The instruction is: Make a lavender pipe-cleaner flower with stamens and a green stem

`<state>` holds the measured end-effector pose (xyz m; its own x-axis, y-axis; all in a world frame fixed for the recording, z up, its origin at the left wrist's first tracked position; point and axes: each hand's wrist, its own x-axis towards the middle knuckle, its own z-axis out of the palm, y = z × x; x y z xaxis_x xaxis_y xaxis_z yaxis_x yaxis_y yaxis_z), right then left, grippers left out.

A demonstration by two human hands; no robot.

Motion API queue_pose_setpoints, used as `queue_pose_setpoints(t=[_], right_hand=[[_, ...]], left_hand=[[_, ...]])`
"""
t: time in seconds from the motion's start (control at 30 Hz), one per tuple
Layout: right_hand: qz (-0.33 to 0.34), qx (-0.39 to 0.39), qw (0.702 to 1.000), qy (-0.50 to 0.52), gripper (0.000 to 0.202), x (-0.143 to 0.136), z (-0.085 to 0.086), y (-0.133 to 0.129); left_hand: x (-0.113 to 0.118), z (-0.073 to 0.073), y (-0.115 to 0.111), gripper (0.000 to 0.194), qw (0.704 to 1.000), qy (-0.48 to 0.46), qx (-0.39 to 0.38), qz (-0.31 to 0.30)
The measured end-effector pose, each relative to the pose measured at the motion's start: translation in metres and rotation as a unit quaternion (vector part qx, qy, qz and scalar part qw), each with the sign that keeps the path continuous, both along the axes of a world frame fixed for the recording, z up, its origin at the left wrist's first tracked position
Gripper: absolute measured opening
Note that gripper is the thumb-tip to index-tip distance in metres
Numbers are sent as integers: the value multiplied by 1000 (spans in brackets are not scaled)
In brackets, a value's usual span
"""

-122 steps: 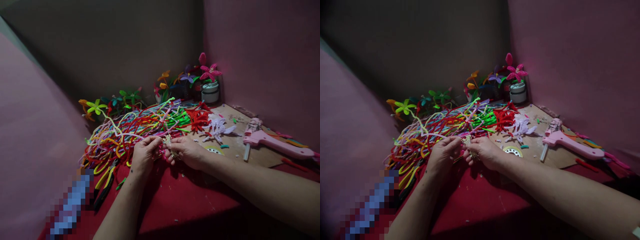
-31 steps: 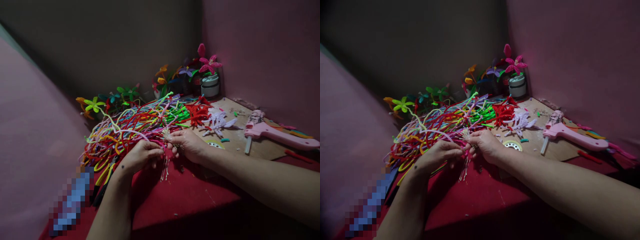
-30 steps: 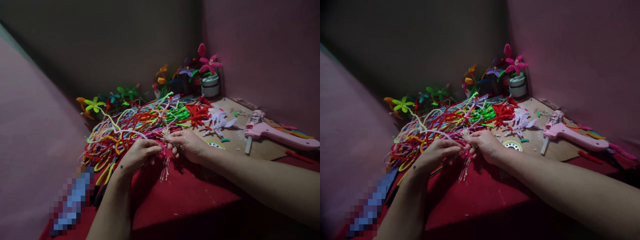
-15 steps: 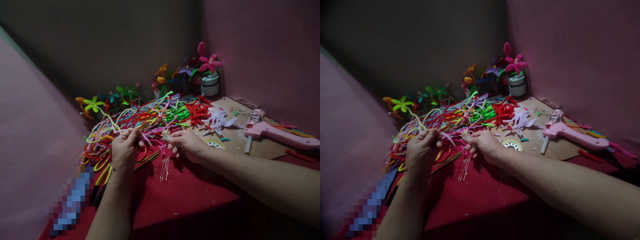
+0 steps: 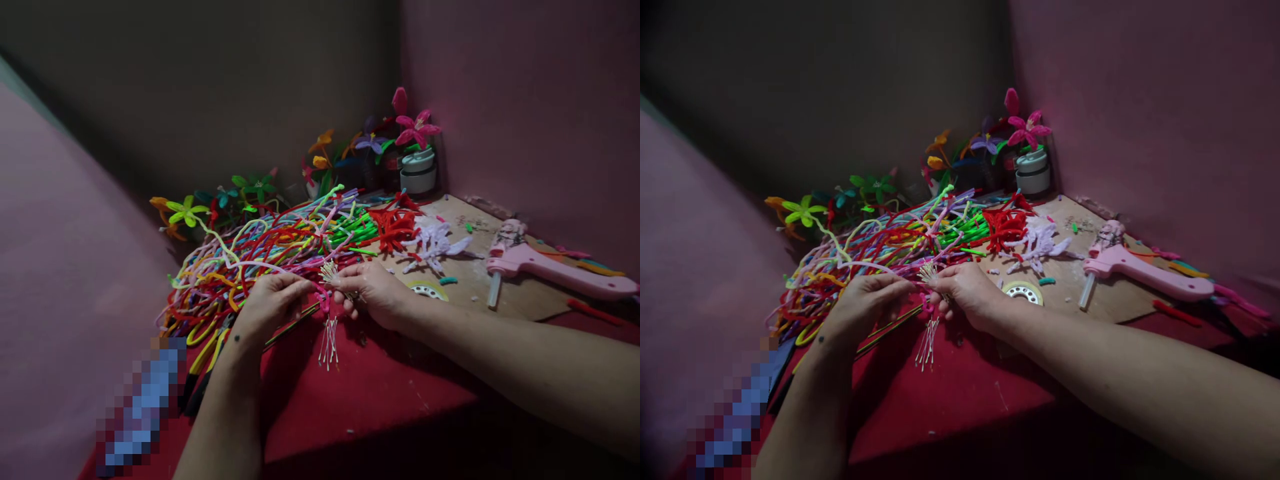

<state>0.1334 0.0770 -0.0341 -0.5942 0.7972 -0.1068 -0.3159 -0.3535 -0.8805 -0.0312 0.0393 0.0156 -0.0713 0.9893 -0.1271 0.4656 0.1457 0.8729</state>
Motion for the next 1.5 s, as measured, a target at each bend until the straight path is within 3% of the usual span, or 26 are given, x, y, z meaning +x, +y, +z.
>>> queue_pose_setpoints(t=[0.1,0.2,0.43,0.63,0.83,1.0,1.07,1.13,1.27,1.4,1.5], right_hand=[[17,17,1000,-4,15,-1,-2,-1],[27,31,999,-15,16,-1,-1,-3],[69,42,995,-57,18,1,4,-7],[78,47,993,-78,17,1,4,-8],[71,28,995,-56,16,0,4,-6],[58,19,997,-52,15,0,3,-5],[48,14,998,-41,15,1,3,-4],[37,13,999,-32,16,1,3,-2],[10,13,999,-28,17,2,3,0],[-15,8,1000,-19,15,2,2,1],[-14,8,1000,-21,15,2,2,1]], left_hand=[[0,-6,4,22,992,-93,60,56],[3,-13,5,25,982,-169,54,68],[11,-15,4,21,972,-228,36,55],[10,-15,3,20,972,-224,32,61],[12,-18,8,19,954,-242,142,109],[-5,-7,9,24,917,-309,204,147],[-13,0,5,22,922,-315,188,125],[-18,5,0,19,944,-298,122,73],[-16,8,-10,17,984,-166,-35,-44],[-3,2,-11,20,982,-12,-115,-149],[3,-2,-7,22,971,79,-144,-173]])
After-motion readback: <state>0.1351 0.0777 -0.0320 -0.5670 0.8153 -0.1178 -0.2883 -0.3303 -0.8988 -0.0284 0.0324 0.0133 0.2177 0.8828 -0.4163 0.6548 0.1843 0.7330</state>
